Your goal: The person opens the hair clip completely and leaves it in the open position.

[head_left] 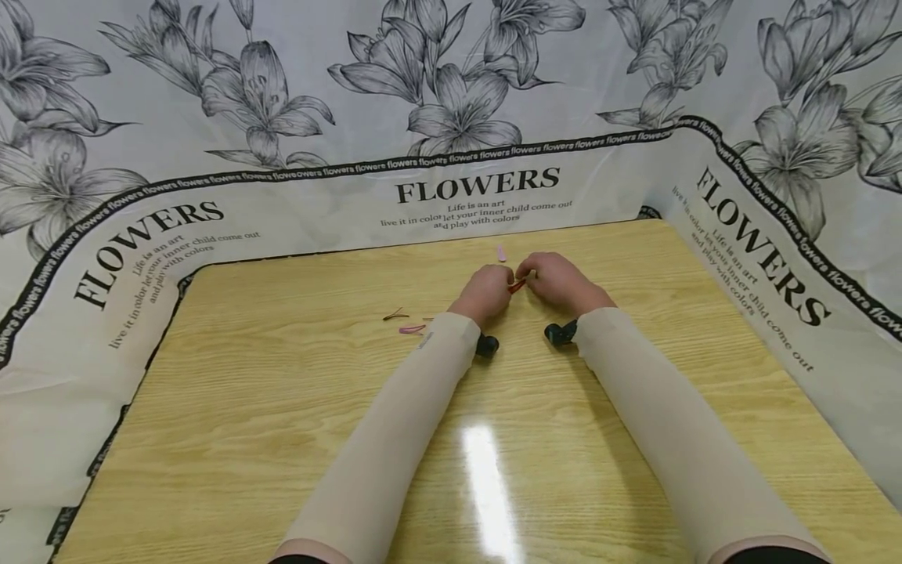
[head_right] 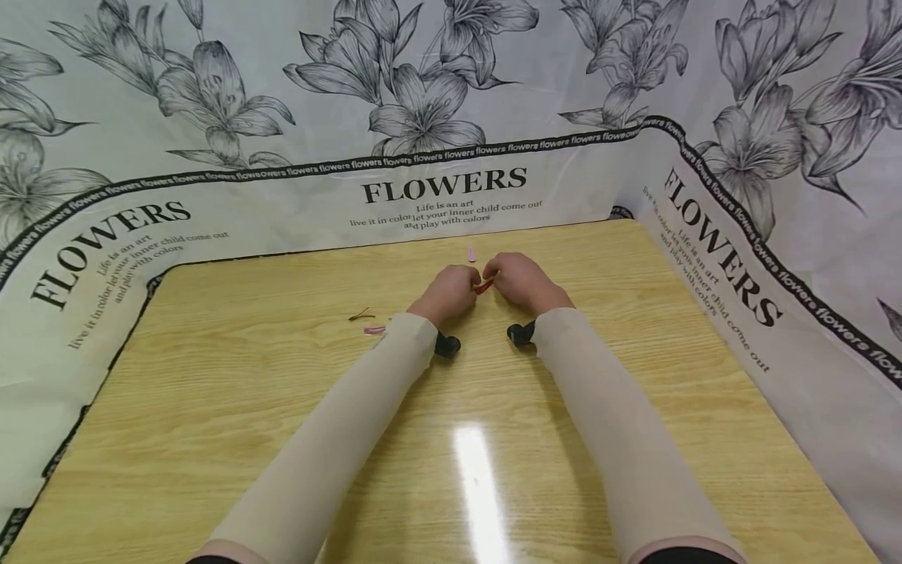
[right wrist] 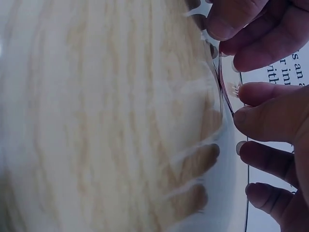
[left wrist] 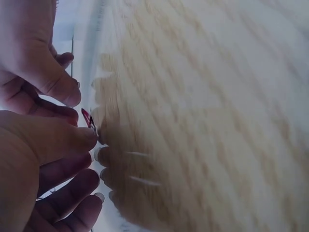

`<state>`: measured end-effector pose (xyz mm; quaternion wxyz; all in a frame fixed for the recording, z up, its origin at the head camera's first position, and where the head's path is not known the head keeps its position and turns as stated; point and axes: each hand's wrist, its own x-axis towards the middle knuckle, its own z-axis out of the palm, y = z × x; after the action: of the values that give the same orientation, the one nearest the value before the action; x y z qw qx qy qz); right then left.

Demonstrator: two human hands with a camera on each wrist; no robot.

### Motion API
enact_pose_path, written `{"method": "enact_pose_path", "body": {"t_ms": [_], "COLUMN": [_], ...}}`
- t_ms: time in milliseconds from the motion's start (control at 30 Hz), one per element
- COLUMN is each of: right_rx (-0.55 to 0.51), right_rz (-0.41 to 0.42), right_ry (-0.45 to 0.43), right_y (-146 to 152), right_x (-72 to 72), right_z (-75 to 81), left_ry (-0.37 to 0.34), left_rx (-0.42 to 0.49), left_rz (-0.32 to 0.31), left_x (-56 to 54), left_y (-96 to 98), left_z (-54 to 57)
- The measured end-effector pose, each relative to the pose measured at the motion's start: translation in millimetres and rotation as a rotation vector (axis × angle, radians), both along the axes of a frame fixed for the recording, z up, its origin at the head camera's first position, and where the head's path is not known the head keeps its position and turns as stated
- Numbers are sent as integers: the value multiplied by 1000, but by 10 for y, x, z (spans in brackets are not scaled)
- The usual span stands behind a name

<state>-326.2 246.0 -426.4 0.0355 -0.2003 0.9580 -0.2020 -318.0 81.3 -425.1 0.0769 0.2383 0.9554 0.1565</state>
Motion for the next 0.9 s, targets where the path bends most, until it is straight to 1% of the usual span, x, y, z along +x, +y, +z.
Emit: {"method": "enact_pose_path", "body": {"t_ms": [133, 333, 500, 733, 900], "right_rx": [6, 15, 35, 56, 37], "right_rz": [10, 33, 38, 40, 45], "right_ry": [5, 26, 32, 41, 30], "right_y": [-8, 8, 8, 10, 32], "right_x": [-7, -33, -26, 9, 17], "right_z": [0, -59, -59, -48, -71], "left_ry": [17, 54, 73, 80, 75], "left_rx": [-33, -40, -50, -55, -66], "left_rz": [-7, -13, -14, -12, -8], "left_x": [0, -6, -17, -43, -46], "left_y": [23, 38, 44, 54, 55], "left_z": [3, -11, -38, -86, -90]}}
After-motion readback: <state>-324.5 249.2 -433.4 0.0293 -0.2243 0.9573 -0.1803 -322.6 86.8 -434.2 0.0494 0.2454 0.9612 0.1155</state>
